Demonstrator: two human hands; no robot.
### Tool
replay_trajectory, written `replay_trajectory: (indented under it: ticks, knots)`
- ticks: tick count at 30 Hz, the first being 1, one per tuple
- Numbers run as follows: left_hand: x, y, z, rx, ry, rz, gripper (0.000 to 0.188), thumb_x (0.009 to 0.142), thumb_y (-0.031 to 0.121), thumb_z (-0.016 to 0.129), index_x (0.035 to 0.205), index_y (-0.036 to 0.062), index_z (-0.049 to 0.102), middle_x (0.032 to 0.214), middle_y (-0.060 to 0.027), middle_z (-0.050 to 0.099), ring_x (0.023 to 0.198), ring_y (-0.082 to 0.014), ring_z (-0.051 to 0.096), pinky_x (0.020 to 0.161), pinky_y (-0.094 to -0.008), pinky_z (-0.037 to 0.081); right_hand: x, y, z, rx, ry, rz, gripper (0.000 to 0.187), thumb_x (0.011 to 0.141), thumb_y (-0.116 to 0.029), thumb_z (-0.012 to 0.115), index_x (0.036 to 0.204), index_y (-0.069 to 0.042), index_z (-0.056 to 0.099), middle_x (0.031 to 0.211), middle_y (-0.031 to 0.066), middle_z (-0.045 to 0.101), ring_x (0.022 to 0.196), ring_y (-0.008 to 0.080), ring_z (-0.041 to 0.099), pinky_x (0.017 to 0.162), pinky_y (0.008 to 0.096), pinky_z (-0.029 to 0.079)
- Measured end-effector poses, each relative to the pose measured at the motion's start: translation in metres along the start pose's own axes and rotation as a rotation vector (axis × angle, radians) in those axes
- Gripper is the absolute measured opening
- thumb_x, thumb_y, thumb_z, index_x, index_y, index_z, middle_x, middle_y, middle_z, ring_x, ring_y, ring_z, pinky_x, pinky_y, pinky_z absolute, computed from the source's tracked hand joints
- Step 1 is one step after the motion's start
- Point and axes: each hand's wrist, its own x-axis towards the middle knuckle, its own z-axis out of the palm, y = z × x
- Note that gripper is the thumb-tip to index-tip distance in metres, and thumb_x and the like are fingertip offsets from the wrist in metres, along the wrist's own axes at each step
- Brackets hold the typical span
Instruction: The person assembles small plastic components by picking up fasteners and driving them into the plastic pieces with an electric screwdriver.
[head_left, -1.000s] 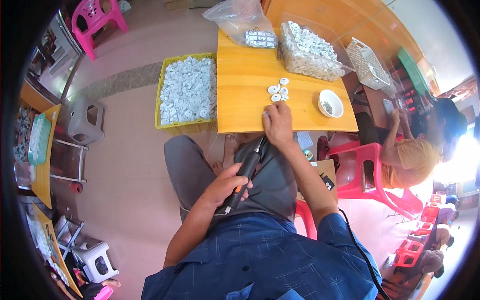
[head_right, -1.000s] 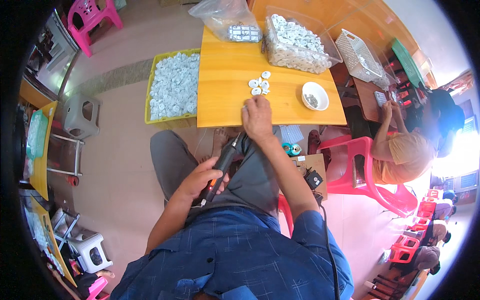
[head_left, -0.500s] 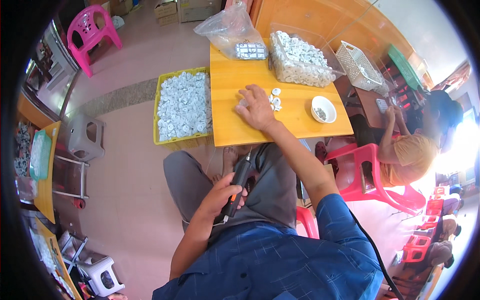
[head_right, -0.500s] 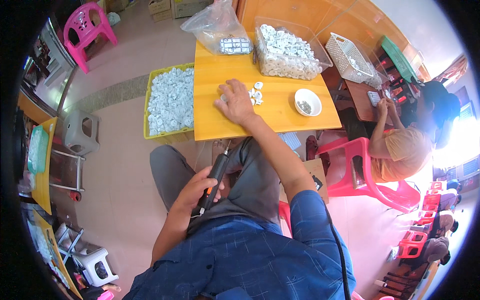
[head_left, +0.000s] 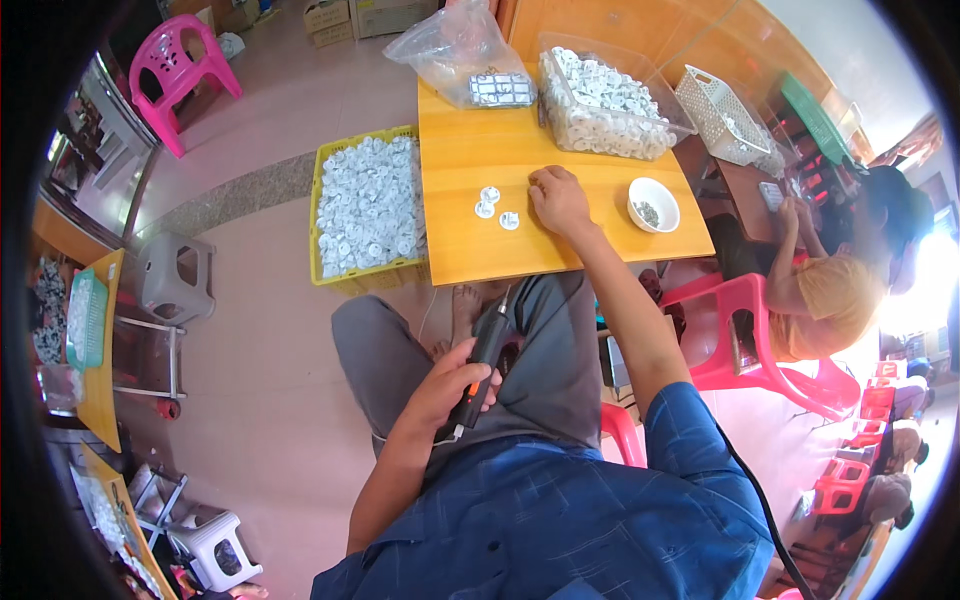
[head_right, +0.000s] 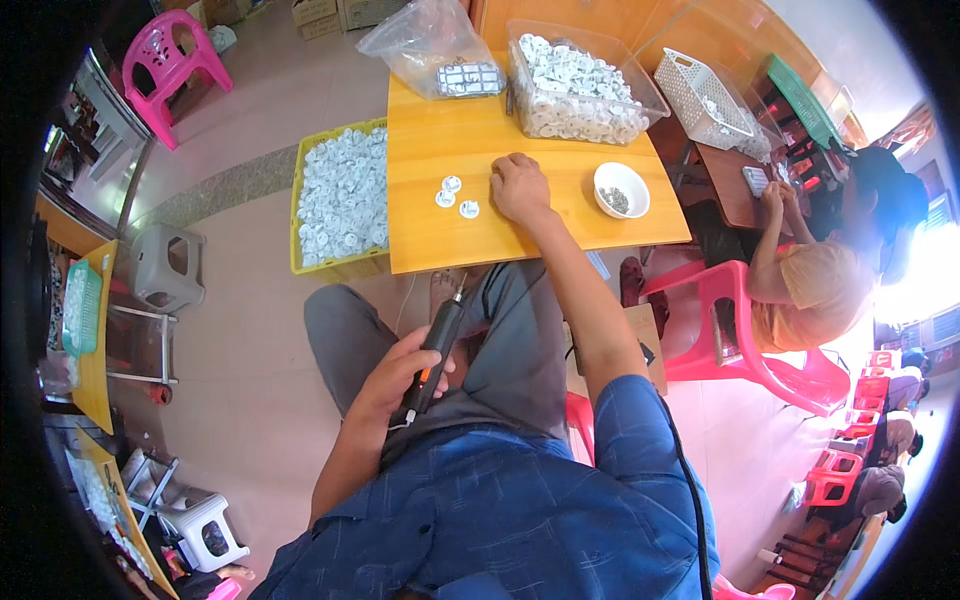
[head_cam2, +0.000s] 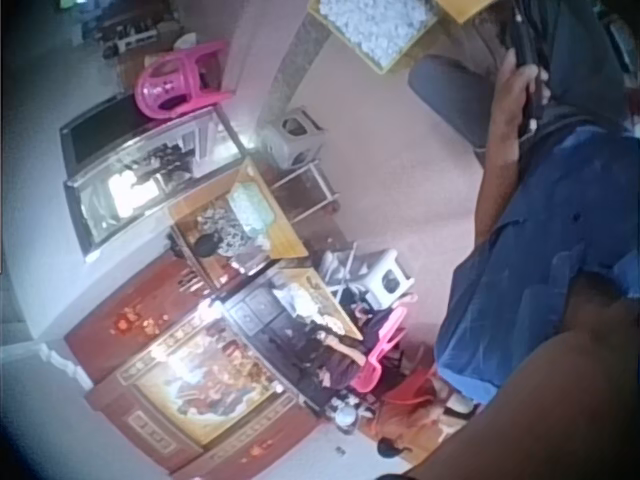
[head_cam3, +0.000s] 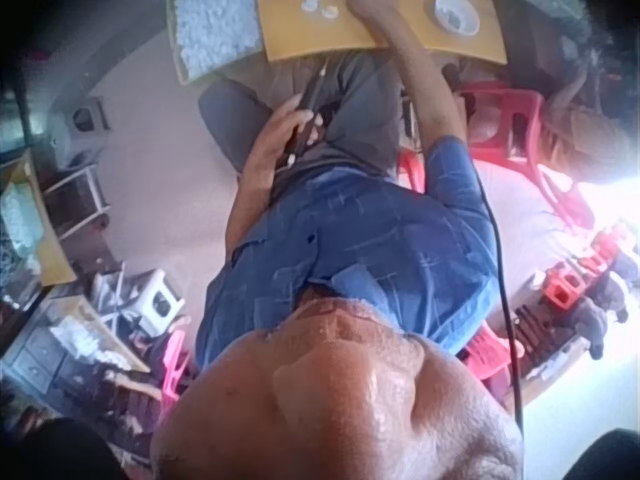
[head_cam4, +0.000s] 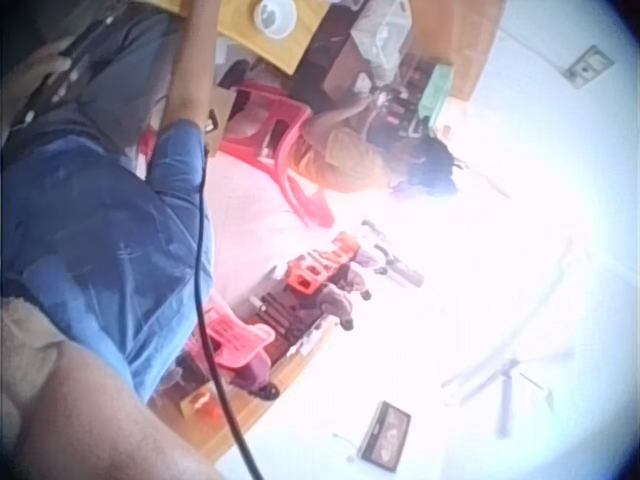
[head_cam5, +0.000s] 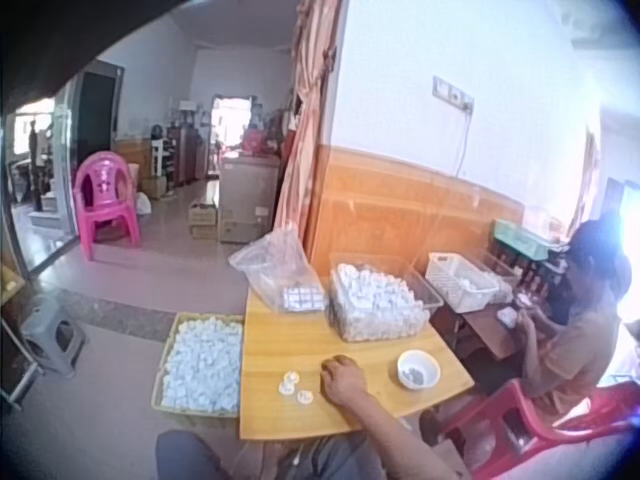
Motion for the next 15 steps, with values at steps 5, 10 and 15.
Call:
replay_trajectory:
  ticks: [5,10,15]
  knots:
    - [0.0,0.001,0.004,0.017,-0.005,-0.009,0.042,0.095,0.013,0.056,0.135,0.0018,0.05,0.097,-0.0098,0.066,0.074,-0.0163,0.066,0.066,-0.0302,0.056,-0.026,0.012,-0.018,-0.027,0.033,-0.015,0.022,0.09,-0.019,0.065,0.107,-0.008,0.074,0.113,0.0173,0.07,0.107,0.0362,0.065,0.096,0.0465,0.052]
    - [0.001,-0.007,0.001,0.016,-0.002,-0.002,0.043,0.096,0.013,0.056,0.137,0.0019,0.049,0.097,-0.0099,0.067,0.073,-0.0162,0.066,0.065,-0.0302,0.057,-0.034,-0.015,-0.063,0.142,0.211,-0.02,0.022,0.09,-0.017,0.067,0.107,-0.005,0.074,0.11,0.0158,0.072,0.105,0.0352,0.067,0.095,0.0435,0.053]
    - [0.006,-0.009,0.0,0.044,-0.007,-0.052,0.043,0.095,0.013,0.058,0.136,0.0018,0.049,0.096,-0.0109,0.067,0.071,-0.0166,0.067,0.065,-0.0311,0.059,-0.03,-0.106,-0.154,0.633,0.299,-0.151,0.017,0.092,-0.009,0.069,0.106,0.0,0.07,0.101,0.0116,0.074,0.097,0.0254,0.07,0.089,0.0347,0.054]
